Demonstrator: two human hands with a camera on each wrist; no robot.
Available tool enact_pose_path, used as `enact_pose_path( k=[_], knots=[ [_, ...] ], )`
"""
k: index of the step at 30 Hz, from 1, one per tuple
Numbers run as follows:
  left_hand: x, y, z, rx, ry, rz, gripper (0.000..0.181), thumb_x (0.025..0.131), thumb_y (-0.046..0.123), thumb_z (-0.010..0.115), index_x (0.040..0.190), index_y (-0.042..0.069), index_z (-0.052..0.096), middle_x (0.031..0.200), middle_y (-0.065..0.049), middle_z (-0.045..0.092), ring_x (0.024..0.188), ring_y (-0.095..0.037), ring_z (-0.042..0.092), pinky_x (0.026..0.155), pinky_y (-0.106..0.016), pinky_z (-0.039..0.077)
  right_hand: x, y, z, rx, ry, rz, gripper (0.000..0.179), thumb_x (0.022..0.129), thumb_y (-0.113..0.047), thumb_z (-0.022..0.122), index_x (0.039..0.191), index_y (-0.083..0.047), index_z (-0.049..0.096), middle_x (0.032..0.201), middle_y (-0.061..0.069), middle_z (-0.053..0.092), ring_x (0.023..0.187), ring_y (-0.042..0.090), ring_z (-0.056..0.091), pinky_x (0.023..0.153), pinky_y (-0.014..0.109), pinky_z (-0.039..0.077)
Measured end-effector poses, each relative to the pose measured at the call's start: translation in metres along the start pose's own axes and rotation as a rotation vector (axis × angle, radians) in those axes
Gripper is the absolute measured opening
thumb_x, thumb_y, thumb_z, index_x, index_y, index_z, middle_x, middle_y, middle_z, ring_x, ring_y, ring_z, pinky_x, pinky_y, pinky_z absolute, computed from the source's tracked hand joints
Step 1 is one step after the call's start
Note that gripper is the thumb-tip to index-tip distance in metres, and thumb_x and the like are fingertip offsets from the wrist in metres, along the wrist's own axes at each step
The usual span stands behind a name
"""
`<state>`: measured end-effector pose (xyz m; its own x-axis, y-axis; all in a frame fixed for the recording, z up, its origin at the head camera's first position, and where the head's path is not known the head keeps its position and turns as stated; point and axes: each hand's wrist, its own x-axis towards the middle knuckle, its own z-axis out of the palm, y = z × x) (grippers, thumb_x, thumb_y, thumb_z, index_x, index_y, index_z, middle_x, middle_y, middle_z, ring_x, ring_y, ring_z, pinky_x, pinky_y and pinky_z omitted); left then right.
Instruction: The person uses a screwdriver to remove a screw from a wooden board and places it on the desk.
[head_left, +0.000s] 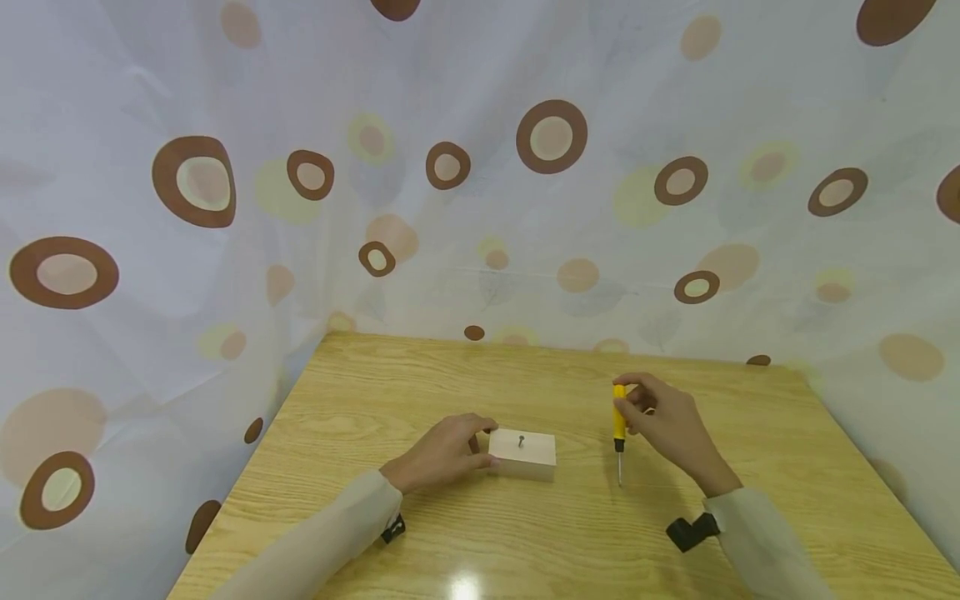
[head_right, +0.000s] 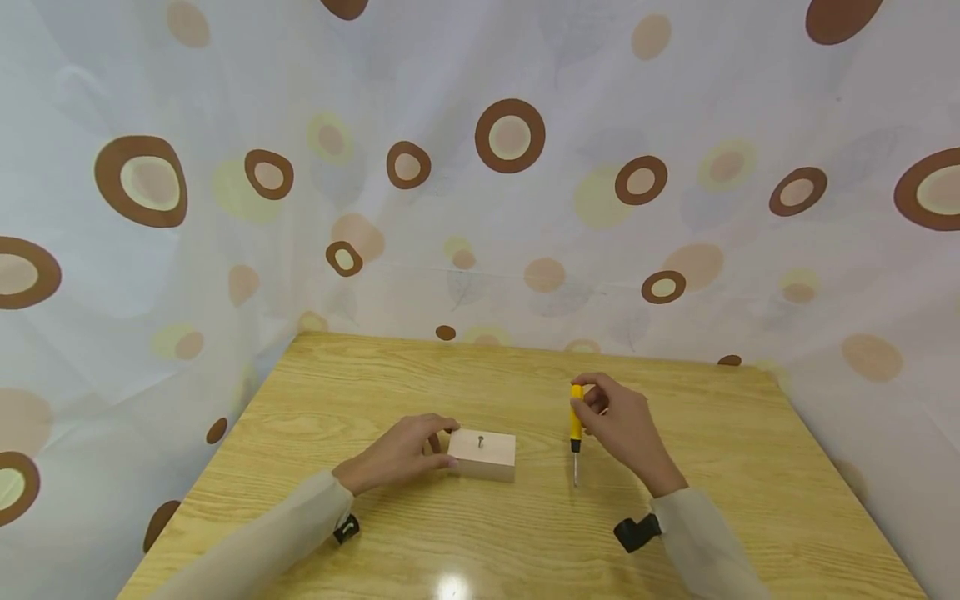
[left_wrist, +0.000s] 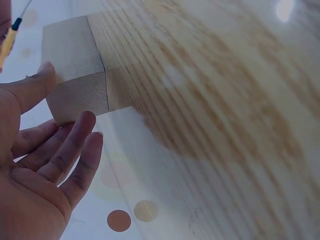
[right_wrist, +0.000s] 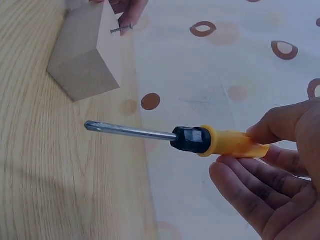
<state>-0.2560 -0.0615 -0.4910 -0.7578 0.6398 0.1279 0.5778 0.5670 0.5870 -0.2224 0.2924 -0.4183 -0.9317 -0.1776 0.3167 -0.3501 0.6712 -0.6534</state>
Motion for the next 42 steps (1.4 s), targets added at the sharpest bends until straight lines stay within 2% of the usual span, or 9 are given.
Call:
enact_pose_path(
  k=[6,12,25,31,42],
  knots=[
    [-0.001,0.001,0.000,0.000,-0.003,-0.012,0.059,0.093,0.037,0.078,0.141,0.008,0.061,0.131,-0.004,0.066,0.084,-0.002,0.060,0.067,-0.020,0.052,0.006,-0.004,0.005,0.027,0.002,-0.011,0.031,0.102,-0.023,0.067,0.130,-0.010,0.062,0.092,0.005,0.068,0.072,0.018,0.068,0.062,0.033,0.059],
    [-0.001,0.001,0.000,-0.016,-0.002,-0.015,0.058,0.093,0.036,0.077,0.141,0.008,0.060,0.132,-0.003,0.066,0.086,-0.003,0.060,0.069,-0.021,0.052,0.012,-0.012,0.009,0.085,0.008,-0.043,0.030,0.101,-0.017,0.068,0.130,-0.010,0.062,0.093,0.006,0.068,0.075,0.026,0.069,0.062,0.031,0.059],
    [0.000,-0.001,0.001,-0.005,0.000,-0.004,0.056,0.094,0.035,0.077,0.141,0.009,0.061,0.131,-0.003,0.066,0.086,-0.002,0.060,0.070,-0.020,0.052,0.025,-0.027,0.023,0.136,0.033,-0.106,0.030,0.100,-0.013,0.070,0.129,-0.011,0.063,0.091,0.007,0.069,0.071,0.022,0.069,0.060,0.031,0.059],
    [0.001,-0.001,0.001,-0.007,-0.005,-0.003,0.057,0.094,0.035,0.077,0.141,0.008,0.061,0.132,-0.003,0.066,0.086,-0.002,0.060,0.070,-0.020,0.052,0.032,-0.036,0.029,0.164,0.042,-0.137,0.030,0.100,-0.013,0.070,0.129,-0.010,0.063,0.093,0.009,0.069,0.071,0.025,0.070,0.060,0.029,0.059],
    [0.001,0.001,0.000,0.008,-0.010,-0.001,0.057,0.094,0.034,0.077,0.141,0.006,0.061,0.132,-0.004,0.066,0.085,-0.002,0.060,0.069,-0.020,0.052,0.040,-0.046,0.046,0.219,0.044,-0.129,0.032,0.100,-0.014,0.070,0.130,-0.010,0.062,0.097,0.011,0.070,0.075,0.028,0.071,0.060,0.030,0.059]
  ],
)
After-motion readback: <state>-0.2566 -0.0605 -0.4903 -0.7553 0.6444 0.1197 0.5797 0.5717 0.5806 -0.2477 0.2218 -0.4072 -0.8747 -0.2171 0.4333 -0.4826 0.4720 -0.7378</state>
